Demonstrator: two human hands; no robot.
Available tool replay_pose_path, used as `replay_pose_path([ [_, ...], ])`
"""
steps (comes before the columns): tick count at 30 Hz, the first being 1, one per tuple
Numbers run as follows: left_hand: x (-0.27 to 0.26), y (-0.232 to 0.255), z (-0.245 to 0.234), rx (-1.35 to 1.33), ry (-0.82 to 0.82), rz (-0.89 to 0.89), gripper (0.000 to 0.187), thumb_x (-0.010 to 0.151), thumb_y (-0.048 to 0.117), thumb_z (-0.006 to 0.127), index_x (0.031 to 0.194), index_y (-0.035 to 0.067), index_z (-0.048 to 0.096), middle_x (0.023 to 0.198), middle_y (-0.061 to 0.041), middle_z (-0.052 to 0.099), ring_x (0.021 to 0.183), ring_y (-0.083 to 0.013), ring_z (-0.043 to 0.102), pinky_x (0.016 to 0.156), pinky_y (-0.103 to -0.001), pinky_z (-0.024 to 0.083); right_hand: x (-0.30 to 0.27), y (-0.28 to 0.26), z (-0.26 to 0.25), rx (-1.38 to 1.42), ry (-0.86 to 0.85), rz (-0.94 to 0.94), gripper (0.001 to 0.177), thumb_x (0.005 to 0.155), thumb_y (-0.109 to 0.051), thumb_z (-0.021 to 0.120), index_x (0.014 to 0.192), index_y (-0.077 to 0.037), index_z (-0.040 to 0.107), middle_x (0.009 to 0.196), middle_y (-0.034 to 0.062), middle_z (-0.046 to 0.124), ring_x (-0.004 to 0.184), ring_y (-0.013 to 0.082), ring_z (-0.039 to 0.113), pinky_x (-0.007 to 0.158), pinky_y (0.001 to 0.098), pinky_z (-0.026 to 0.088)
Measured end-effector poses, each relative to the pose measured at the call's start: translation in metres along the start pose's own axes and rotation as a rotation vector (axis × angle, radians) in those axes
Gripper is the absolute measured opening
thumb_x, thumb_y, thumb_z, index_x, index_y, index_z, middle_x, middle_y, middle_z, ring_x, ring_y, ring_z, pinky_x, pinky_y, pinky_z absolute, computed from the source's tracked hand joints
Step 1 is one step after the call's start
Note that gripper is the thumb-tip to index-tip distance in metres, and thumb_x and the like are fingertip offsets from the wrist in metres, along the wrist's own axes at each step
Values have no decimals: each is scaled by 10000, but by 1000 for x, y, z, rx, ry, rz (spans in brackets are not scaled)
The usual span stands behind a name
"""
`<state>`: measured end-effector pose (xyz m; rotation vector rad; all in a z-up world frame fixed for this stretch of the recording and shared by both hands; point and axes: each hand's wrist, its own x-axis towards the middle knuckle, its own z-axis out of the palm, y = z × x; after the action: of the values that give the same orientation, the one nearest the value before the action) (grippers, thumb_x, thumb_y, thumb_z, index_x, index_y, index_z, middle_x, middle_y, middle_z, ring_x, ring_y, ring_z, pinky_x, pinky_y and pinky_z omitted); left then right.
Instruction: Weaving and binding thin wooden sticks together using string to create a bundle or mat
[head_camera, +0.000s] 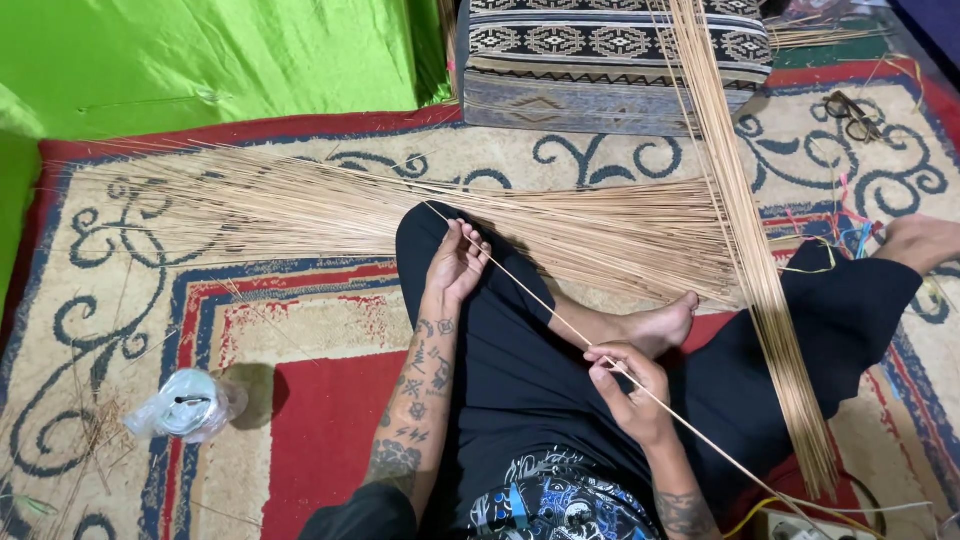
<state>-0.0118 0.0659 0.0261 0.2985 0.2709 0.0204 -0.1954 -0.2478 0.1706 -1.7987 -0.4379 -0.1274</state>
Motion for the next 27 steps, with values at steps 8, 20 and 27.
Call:
replay_pose_path([
  [8,-2,1,1,26,-31,-11,235,935,235,737,1161,176,711,1046,11,771,976,-143,741,804,-355,593,2,-18,5,-63,-96,-9,308,924,-308,666,1111,-76,745,1004,48,791,881,140,739,866,294,569],
  [20,-66,-49,31,352,-376,-181,403,997,250,665,1364,92,613,1333,-117,685,1229,-248,664,984,-359,563,-1,19,11,49,-58,93,563,1072,-449,344,1132,-59,746,945,92,768,867,177,667,869,349,527],
  [27,-74,-102,-14,153,-299,-273,207,1029,206,627,1180,100,721,1078,-132,782,1078,-277,744,1028,-481,542,-1,20,11,44,-114,45,417,1078,-341,437,1098,-93,772,892,89,769,878,205,679,862,396,539],
])
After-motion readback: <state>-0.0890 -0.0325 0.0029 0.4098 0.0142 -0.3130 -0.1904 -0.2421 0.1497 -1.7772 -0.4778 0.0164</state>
